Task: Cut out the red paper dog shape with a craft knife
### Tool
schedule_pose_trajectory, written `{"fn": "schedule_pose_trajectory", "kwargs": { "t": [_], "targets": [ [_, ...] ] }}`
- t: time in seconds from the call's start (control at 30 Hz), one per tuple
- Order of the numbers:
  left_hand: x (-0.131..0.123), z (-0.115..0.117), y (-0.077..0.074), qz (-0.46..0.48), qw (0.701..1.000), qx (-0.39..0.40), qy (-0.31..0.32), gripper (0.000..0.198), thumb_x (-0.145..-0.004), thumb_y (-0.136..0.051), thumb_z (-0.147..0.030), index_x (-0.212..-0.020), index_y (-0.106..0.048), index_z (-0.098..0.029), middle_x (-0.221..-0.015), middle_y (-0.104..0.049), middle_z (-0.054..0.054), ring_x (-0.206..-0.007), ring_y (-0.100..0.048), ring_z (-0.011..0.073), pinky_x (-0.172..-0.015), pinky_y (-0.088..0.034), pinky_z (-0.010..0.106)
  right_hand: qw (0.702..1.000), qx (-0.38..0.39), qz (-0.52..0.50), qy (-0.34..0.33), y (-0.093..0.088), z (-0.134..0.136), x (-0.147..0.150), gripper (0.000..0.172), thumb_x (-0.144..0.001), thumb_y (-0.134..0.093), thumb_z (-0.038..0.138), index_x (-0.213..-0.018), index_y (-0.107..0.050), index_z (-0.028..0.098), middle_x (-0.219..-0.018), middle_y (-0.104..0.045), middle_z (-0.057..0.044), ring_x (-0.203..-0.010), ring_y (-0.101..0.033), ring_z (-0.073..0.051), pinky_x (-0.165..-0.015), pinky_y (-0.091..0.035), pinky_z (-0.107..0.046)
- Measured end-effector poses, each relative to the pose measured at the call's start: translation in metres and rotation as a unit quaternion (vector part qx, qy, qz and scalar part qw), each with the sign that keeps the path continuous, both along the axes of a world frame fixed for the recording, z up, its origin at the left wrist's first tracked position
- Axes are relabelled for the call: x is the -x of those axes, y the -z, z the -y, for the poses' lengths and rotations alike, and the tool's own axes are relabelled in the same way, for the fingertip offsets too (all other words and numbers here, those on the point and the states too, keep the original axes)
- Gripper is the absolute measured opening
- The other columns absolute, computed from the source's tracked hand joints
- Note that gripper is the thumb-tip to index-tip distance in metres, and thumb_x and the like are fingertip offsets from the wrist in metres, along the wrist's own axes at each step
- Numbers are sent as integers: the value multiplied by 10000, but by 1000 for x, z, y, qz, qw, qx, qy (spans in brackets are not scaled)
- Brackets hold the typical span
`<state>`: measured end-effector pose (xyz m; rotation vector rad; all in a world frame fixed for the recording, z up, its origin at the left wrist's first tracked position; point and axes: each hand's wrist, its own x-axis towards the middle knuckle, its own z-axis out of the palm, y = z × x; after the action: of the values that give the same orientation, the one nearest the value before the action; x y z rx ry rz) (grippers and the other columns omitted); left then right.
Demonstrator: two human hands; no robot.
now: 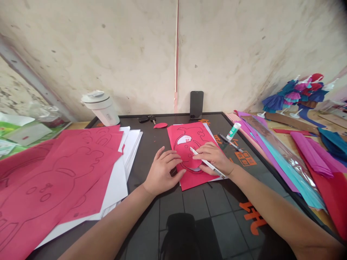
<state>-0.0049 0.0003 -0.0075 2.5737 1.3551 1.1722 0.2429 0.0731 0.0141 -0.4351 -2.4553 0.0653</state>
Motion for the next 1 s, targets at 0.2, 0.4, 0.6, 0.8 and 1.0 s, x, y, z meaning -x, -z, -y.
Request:
{"fn": "schedule_pose_trajectory", "kwargs": {
  "t": [0.2, 0.4, 0.6, 0.8, 1.0],
  "targets": [
    [-4, 1, 4, -17, 1000, 3, 5, 162, -857, -562, -213, -887, -720, -198, -993, -748, 53, -990, -672, 241, -1046, -411, 516, 924, 323, -163, 126, -26, 12, 2, 236, -913, -553, 303, -1073, -712, 237, -958, -750, -55, -880, -703, -209, -824, -536, -381],
    [-7, 6, 2, -94, 995, -1, 40, 252, -912, -518, -243, -1033, -722, -158, -1103, -715, 100, -1031, -633, 281, -1027, -418, 552, 803, 483, -318, 146, -8, 45, 25, 237, -772, -723, 347, -987, -732, 248, -954, -742, -34, -901, -679, -214, -837, -535, -370],
    [-10, 9, 1, -128, 992, -19, 8, 294, -916, -489, -243, -1087, -707, -143, -1126, -705, 123, -1031, -616, 305, -1031, -406, 579, 792, 491, -306, 196, 16, 40, 33, 204, -768, -704, 359, -923, -734, 230, -875, -733, -32, -877, -672, -210, -853, -516, -377],
    [-7, 8, -1, -101, 991, -10, 93, 315, -948, -493, -290, -1183, -670, -178, -1250, -670, 118, -1177, -586, 291, -1069, -394, 538, 825, 482, -263, 136, 13, 16, 22, 242, -737, -717, 311, -966, -717, 233, -985, -735, -33, -948, -670, -212, -862, -521, -367],
    [-8, 9, -2, -131, 982, 34, 129, 322, -953, -496, -316, -1197, -654, -178, -1226, -676, 119, -1160, -611, 285, -976, -486, 479, 840, 447, -260, 163, 10, 27, 25, 171, -828, -636, 363, -887, -682, 209, -775, -729, -37, -747, -685, -195, -729, -560, -352]
  ]
}}
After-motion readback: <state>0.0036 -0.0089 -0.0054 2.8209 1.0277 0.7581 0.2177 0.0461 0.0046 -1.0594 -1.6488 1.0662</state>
